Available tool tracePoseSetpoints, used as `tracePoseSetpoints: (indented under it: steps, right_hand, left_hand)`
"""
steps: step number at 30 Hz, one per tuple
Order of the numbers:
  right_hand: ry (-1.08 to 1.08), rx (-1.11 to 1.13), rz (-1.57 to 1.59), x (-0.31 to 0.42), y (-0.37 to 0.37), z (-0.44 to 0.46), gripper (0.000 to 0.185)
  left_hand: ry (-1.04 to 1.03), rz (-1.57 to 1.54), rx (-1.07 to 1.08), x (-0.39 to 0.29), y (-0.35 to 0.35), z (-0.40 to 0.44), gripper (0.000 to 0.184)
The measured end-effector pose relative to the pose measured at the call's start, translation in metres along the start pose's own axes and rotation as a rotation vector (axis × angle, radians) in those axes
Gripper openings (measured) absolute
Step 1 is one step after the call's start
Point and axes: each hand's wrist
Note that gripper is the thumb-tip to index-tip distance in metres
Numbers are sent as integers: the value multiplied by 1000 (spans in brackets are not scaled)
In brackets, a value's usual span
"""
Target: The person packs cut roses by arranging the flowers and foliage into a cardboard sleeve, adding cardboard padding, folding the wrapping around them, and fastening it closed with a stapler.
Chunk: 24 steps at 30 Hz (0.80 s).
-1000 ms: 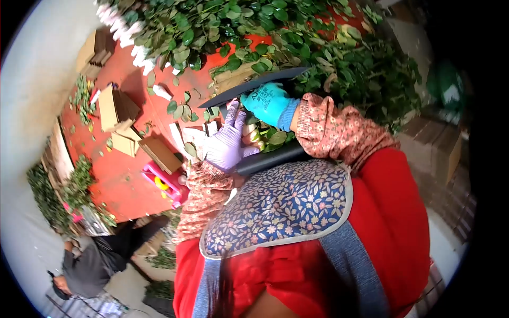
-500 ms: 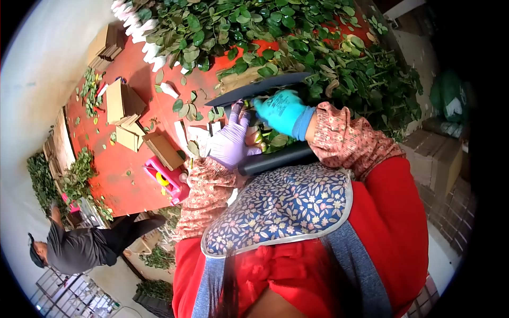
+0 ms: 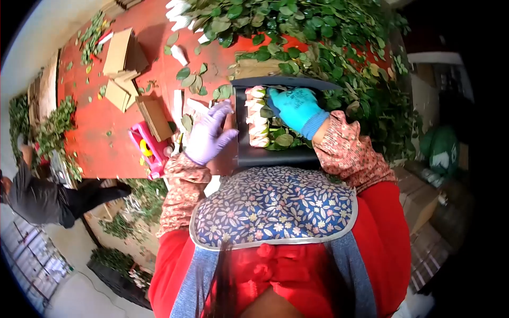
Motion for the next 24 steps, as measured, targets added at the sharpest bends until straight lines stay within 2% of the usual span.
tracePoseSetpoints:
  steps: [2,3,4,7,12,14,15,16,20,22,24]
  right_hand:
    - [-30,-31,26,-2,6,-4,22]
    - [-1,-65,27,-4,6,-5,26]
    - [34,-42,15,-3,9,-6,26]
    - [16,-161,70,-1,20,-11,31]
    - [37,-161,17,7,45,-22,28]
    - [100,-211,-32,10,52,-26,27]
    - [147,-191,48,16,55,-26,25]
    - [175,-183,119,19,52,-25,24]
    - [247,-196,31,20,15,-17,25]
    - [197,-120,43,19,11,-13,28]
    - [211,-168,97,17,10,-11,30]
  left_hand:
    - [157,-145,-45,6,6,-19,45]
    - [310,-173,-41,4,6,-24,38]
    - [330,-154,-53,6,5,-28,37]
    - [252,-140,-176,-2,0,-27,32]
    - [328,-181,-292,4,-18,-27,31]
    - [383,-128,-252,4,-18,-27,31]
    - [397,-139,-269,5,-19,-26,31]
    - [373,-114,-265,7,-21,-25,29]
    - [279,-80,-283,-1,-16,-19,26]
    - [241,-56,-267,-8,-14,-15,26]
    - [200,-36,-245,-9,-16,-13,25]
Point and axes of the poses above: each hand's wrist, its own z-axis towards the middle knuckle, its own y-axis out of the back of the hand, x = y × z, and after that the axes turned 1 degree about z, right-handed
